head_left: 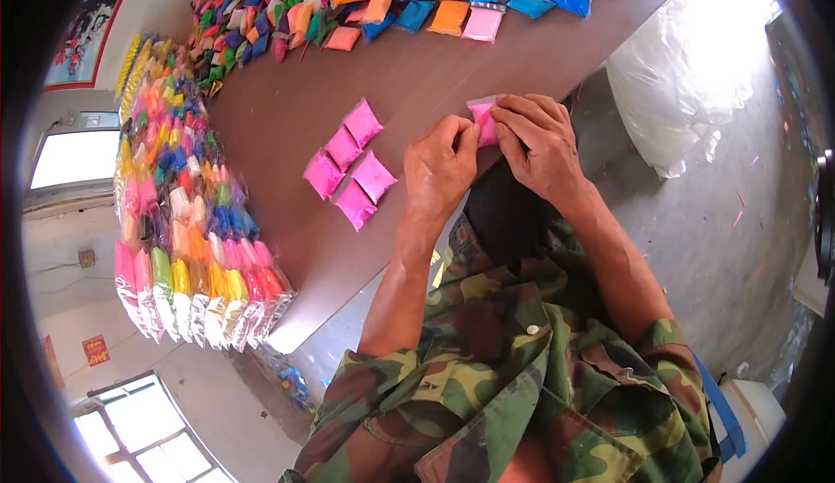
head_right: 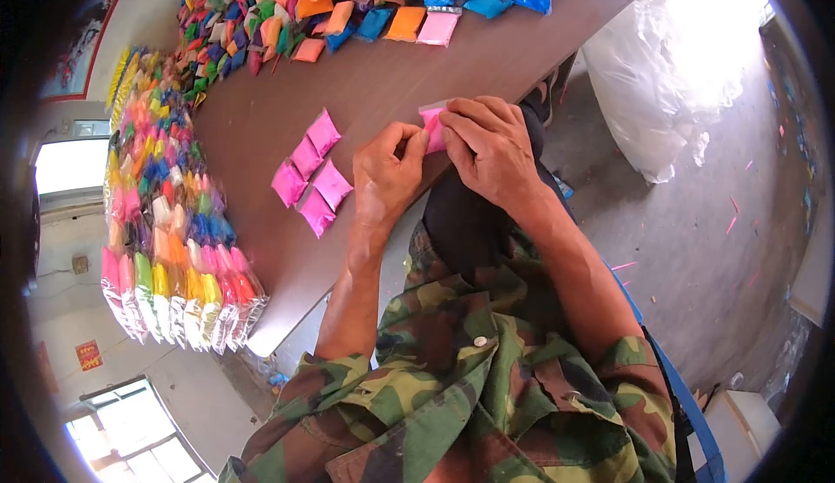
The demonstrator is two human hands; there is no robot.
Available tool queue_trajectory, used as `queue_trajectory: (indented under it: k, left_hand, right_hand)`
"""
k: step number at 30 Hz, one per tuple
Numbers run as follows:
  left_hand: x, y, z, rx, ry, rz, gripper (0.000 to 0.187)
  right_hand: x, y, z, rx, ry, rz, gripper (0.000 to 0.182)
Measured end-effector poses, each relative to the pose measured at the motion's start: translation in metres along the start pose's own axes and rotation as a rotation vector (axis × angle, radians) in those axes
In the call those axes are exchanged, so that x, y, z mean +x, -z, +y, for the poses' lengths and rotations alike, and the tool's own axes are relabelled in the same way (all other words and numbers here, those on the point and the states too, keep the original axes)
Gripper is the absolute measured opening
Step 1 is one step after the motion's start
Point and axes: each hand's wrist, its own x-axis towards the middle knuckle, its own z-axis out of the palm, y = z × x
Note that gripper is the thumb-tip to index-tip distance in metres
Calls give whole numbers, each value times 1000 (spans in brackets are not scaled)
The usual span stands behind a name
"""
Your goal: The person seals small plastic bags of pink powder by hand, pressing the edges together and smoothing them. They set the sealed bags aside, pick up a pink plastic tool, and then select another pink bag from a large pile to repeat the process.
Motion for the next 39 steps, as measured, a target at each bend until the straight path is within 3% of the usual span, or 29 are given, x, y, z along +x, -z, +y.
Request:
queue_trajectory:
  k: [4, 10, 16, 23, 31, 34, 37, 39]
  left_hand:
    - [18, 1, -17, 215, -8, 2, 13]
    - [10, 8, 0, 76, -105, -15, 14]
    - [20, -6, -18, 225, -167, 63, 14]
    - [20, 12, 2, 109, -60, -68, 16]
    - [33, -4, -20, 215, -56, 7, 13]
    - [25, 5, -12, 117, -114, -24, 15]
    - [7, 7, 5, -50, 48, -66, 17]
    - [7, 1, -1, 27, 0, -40, 17]
  right_hand:
    - [-1, -1, -4, -41, -18, 4, 19]
    - [-1, -1, -6, -9, -49, 20, 16]
    - [2, -2, -5, -18, -34, 16, 16]
    - [-1, -3, -6, -8, -62, 58, 16]
    - [0, -6, -4, -7, -38, 64, 17]
    - [0, -5, -4, -5, -43, 71, 16]
    - [0, -6, -5, -3, -51, 80, 16]
    - [-1, -8, -4, -16, -46, 85, 16]
